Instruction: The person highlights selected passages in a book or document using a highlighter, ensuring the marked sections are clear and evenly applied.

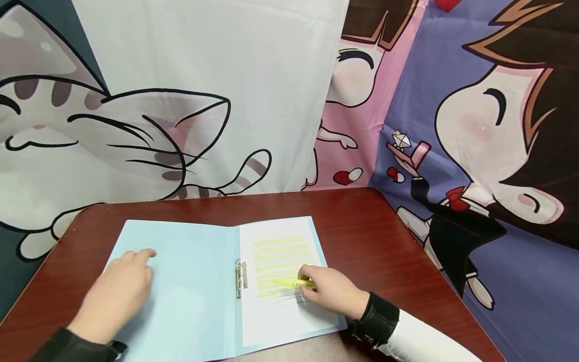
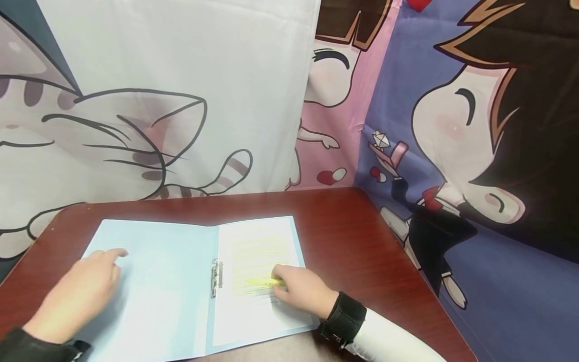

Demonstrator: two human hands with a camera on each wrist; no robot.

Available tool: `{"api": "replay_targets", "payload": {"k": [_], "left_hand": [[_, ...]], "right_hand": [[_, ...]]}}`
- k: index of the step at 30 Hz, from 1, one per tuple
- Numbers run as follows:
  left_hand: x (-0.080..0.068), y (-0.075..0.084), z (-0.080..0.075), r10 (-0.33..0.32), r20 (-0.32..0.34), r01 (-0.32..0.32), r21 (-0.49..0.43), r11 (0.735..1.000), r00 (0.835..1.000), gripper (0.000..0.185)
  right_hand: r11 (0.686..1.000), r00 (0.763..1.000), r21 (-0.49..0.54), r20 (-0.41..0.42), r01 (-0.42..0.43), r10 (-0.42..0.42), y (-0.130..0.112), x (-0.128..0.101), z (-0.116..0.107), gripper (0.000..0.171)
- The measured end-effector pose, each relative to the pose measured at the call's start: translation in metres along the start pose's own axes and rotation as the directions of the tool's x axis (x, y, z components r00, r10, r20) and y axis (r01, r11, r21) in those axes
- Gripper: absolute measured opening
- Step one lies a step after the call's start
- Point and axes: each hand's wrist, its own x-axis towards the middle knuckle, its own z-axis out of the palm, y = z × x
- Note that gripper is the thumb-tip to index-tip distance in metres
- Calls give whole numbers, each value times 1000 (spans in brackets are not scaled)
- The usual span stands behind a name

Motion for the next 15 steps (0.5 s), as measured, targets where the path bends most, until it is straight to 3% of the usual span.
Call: {"api": "replay_targets", "payload": {"k": [2,4,6,9,13,15], "left_hand": [[-2,-18,-7,-50,36,49,9,999,998,33],[-4,-32,-13,-163,95,163,6,987,982,37],[-6,-43,-17,-282,138,284,7,959,949,41],[-11,-56,-17,-423,131,423,30,906,897,41],[-19,-77,-15,-471,105,467,57,882,876,32],[-22,-89,-12,-458,117,457,40,889,881,27]], "right_hand": [[1000,1000,-2,-2,-4,4,2,-1,0,6],[1000,1000,-2,-2,-7,7,3,-2,0,6],[1000,1000,-5,-6,-9,9,4,-3,0,5],[1000,1000,-9,-13,-7,7,6,-3,-1,5],[1000,1000,-13,-18,-8,8,6,-4,-2,6],[1000,1000,-14,-17,-8,8,6,-4,-3,7]]}}
